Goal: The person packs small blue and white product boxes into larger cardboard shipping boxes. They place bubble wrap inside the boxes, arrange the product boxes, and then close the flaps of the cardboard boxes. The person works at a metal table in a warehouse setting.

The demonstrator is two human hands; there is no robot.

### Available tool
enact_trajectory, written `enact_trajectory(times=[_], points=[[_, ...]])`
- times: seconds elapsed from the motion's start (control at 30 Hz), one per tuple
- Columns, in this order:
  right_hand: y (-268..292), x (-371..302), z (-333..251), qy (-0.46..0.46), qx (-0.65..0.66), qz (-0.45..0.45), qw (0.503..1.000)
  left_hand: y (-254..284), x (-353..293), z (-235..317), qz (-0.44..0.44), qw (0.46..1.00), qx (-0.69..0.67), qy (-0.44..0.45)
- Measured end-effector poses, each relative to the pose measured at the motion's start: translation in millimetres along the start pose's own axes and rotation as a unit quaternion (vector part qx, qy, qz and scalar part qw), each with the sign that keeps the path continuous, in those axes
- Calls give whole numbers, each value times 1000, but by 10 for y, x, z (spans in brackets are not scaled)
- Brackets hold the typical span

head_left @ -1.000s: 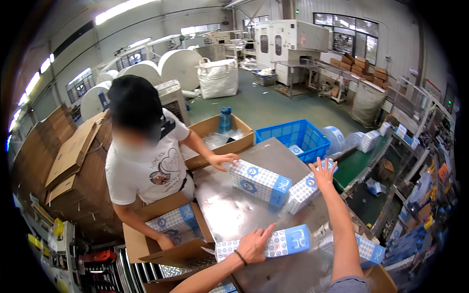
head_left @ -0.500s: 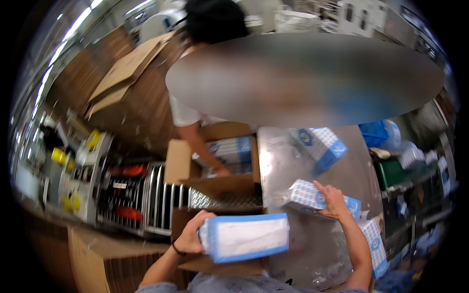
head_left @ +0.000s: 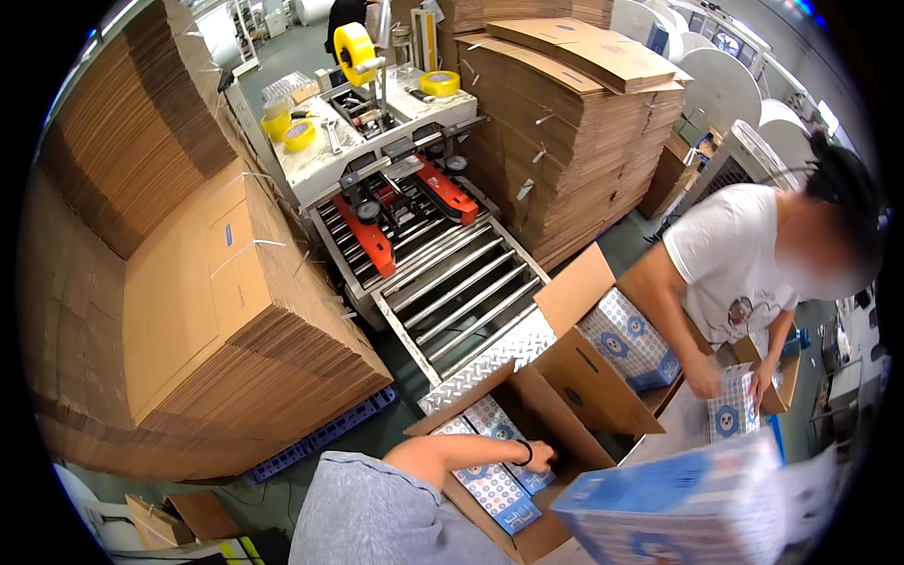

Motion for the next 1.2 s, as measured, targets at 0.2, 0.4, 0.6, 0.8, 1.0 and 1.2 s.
enact_trajectory(times=[0.2, 0.4, 0.6, 0.8, 1.0, 1.2], points=[[-2169, -933, -241, 106, -37, -241, 964, 176, -186, -670, 36, 979, 201, -13], [-3599, -2570, 1114, 16, -239, -477, 846, 16, -373, -900, -67, 983, 169, 20], [-3691, -2572, 1274, -77, -130, -494, 856, 102, -333, -1090, -95, 972, 213, -22], [-3074, -1913, 647, -305, -65, -399, 862, 35, -247, -1119, -159, 945, 280, 56], [-372, -1108, -178, -309, -9, 92, 947, 334, -60, -494, 43, 992, 65, -103], [2284, -3792, 264, -442, -365, 352, 740, 594, -543, 1129, -83, 966, -241, 35]])
Point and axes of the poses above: each hand's wrist, its own x-axis towards the middle knuckle, its own y-axis out of the back of the hand, z = x × y, the point moved 7 cm from there along x, towards the middle knuckle, and after that the axes turned 15 degrees about z, right-handed, at the moved point
